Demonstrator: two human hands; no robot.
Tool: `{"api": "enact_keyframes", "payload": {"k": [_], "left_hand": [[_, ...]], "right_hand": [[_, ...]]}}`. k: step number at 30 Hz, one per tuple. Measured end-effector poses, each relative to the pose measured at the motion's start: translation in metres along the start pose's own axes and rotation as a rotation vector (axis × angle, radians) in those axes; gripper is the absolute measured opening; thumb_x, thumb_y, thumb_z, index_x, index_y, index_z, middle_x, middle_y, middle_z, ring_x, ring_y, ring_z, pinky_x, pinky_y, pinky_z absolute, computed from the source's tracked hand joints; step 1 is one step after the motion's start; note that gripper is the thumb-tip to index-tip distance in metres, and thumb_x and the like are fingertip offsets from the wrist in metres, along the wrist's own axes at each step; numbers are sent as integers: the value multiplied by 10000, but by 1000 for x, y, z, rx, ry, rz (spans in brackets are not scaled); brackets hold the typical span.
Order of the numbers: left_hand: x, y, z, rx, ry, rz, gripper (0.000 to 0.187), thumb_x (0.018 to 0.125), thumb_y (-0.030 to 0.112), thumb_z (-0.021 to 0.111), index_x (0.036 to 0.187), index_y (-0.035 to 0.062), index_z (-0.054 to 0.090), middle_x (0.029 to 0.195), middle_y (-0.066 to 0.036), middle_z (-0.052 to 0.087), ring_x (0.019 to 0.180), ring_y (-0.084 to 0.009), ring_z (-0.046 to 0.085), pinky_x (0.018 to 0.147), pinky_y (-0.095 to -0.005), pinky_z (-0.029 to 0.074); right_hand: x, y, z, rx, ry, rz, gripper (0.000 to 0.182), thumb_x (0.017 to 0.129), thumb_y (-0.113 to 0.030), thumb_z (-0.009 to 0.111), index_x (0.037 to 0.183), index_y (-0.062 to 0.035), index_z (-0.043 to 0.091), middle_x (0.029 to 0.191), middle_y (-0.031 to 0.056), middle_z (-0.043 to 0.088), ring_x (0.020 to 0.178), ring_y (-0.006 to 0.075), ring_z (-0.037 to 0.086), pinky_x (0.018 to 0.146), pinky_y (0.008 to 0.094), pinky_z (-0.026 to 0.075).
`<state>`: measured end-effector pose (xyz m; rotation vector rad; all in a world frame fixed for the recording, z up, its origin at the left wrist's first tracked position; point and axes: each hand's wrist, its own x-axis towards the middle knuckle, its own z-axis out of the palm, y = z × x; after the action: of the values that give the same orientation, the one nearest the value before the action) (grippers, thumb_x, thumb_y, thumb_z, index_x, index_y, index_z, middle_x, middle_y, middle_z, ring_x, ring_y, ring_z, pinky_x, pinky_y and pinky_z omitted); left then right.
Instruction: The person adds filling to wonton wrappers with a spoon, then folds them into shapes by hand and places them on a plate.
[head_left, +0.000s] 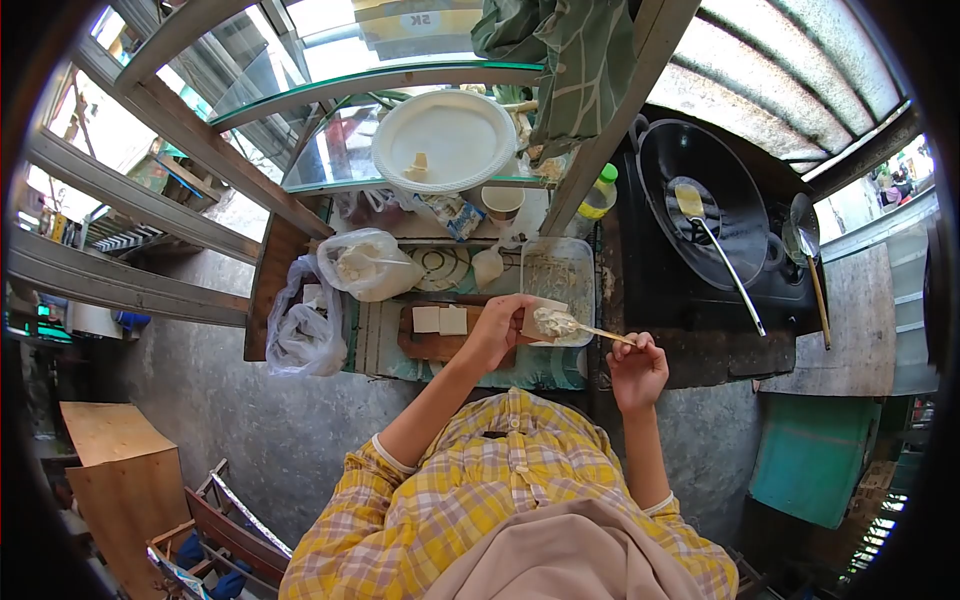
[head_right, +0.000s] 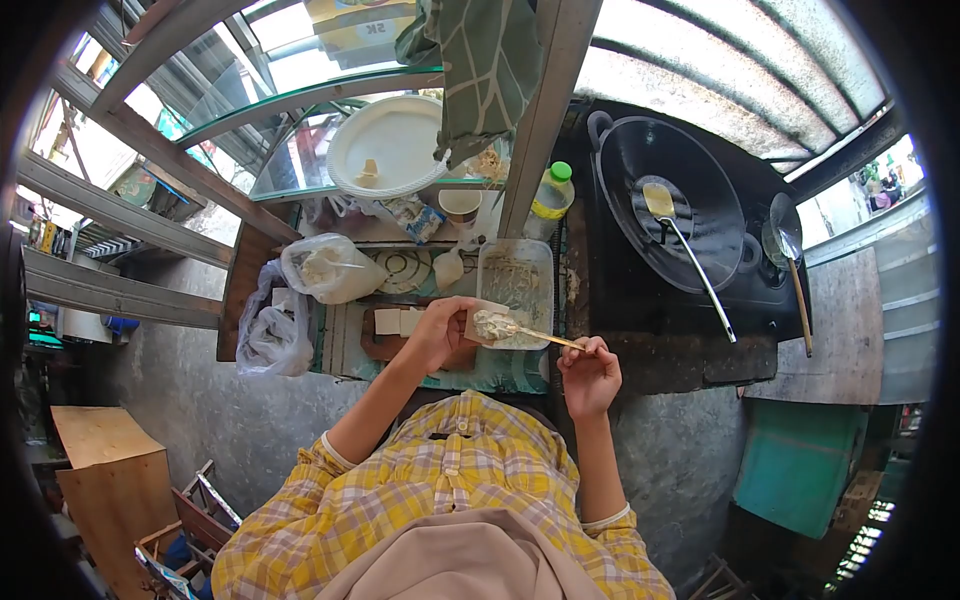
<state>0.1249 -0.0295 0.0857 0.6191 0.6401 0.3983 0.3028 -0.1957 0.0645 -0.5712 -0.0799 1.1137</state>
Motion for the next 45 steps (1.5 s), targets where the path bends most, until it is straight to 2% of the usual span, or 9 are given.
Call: {"api": "enact_keyframes", "payload": {"k": [12,24,33,39,45], "left_hand": [[3,-9,-3,-100,32,-28,342,921,211,380,1059,-38,569,997,-127,629,891,-182,627,793,-339,527],[4,-8,-7,-68,92,-30,317,910,190,418,1063,-63,533,978,-150,620,870,-217,628,753,-371,554],[6,-12,-6,-28,87,-25,346,918,193,414,1100,-77,531,1022,-160,614,894,-221,628,768,-366,548],[5,-11,-3,-80,73,-5,368,923,194,418,1160,-78,491,1062,-152,597,934,-224,614,805,-360,535],[8,-10,-6,-139,106,-7,374,928,187,403,1182,-81,465,1097,-156,577,991,-233,586,851,-369,517]], "right_hand": [[-2,-2,-3,-30,6,-23,152,839,-193,413,754,-75,456,770,43,507,746,179,487,656,304,372],[-1,-4,-6,-4,9,-26,148,838,-199,402,763,-84,458,774,37,503,732,178,482,646,301,363],[-1,-6,1,-13,28,-20,163,848,-208,391,788,-87,482,762,48,537,707,182,471,631,302,357],[0,-8,5,-42,86,-25,295,920,-296,386,838,-71,558,754,72,595,673,180,490,620,290,363],[-2,-9,19,-223,138,-98,420,937,-432,381,864,-86,608,751,50,608,640,144,491,593,274,366]]}}
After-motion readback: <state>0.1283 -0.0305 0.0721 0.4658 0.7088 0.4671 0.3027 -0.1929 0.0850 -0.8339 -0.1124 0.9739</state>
